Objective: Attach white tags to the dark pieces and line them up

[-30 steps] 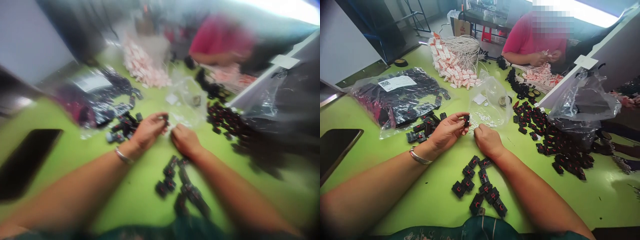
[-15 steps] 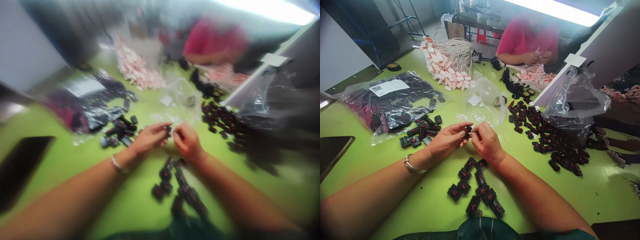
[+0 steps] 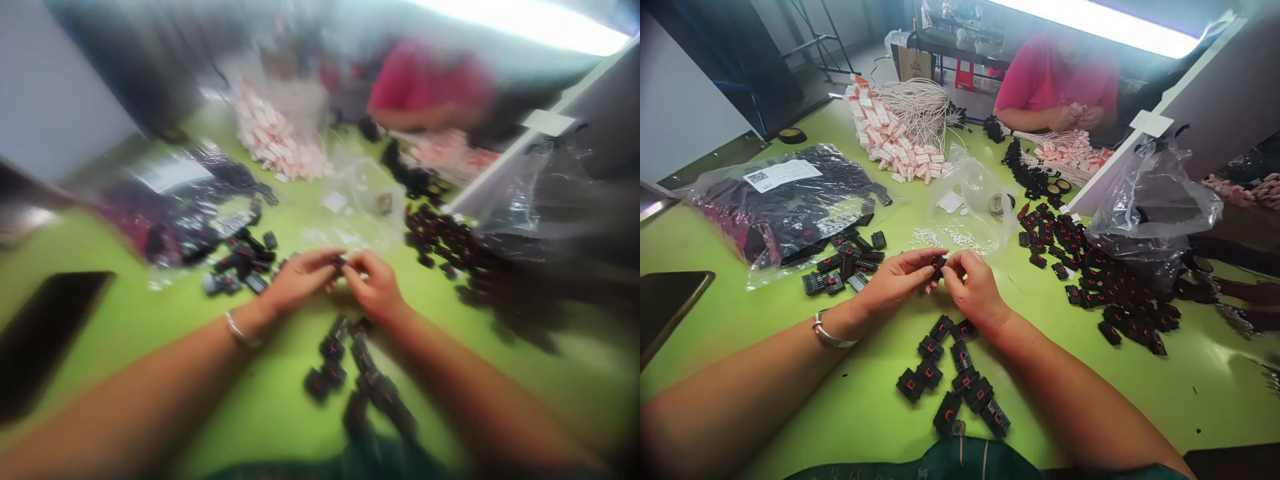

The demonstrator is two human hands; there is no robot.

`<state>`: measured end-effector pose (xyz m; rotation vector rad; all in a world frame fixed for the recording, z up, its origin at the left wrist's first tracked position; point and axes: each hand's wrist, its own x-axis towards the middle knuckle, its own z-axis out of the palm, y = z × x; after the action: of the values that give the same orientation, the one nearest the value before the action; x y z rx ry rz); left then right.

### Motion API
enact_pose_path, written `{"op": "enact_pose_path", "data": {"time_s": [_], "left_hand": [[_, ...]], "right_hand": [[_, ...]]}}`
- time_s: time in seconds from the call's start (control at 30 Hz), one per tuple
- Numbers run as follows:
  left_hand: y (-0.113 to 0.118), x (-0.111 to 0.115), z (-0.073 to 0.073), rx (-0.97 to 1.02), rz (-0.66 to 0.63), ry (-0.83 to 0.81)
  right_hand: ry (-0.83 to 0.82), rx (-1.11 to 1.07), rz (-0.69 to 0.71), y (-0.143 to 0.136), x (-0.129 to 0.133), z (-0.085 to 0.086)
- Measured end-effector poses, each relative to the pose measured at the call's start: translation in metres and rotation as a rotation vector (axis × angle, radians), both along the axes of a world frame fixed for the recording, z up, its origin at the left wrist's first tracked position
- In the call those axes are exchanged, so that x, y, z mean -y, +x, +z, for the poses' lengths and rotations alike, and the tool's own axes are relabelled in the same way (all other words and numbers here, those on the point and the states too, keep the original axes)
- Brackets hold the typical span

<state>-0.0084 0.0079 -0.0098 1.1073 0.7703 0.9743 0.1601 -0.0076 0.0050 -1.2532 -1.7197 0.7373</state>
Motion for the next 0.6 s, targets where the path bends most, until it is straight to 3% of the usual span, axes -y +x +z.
{"op": "enact_pose_path", "data": {"time_s": [0.1,0.2,0.27,0.4,0.6], "left_hand": [[-0.001,0.000,0.000,0.052,-0.034,-0.079],[-0.001,0.001,0.002,0.106,-0.106,-0.141],[0.001,0.002,0.004,0.162,-0.129,-0.169],[0.005,0.004,0.006,0.267,-0.099,-0.194],[0.003,0.001,-0.001,0.190,-0.072,-0.157]], "right_hand": [[-0.323,-0.211,0.018,0.001,-0.001,0.003],[-0.581,-0.351,0.126,0.006,-0.003,0.007],[-0.610,-0.386,0.170,0.009,-0.003,0.010],[-0.541,-0.427,0.106,0.007,0.000,0.015],[-0.512,-0.370,0.038,0.004,0.004,0.018]]}}
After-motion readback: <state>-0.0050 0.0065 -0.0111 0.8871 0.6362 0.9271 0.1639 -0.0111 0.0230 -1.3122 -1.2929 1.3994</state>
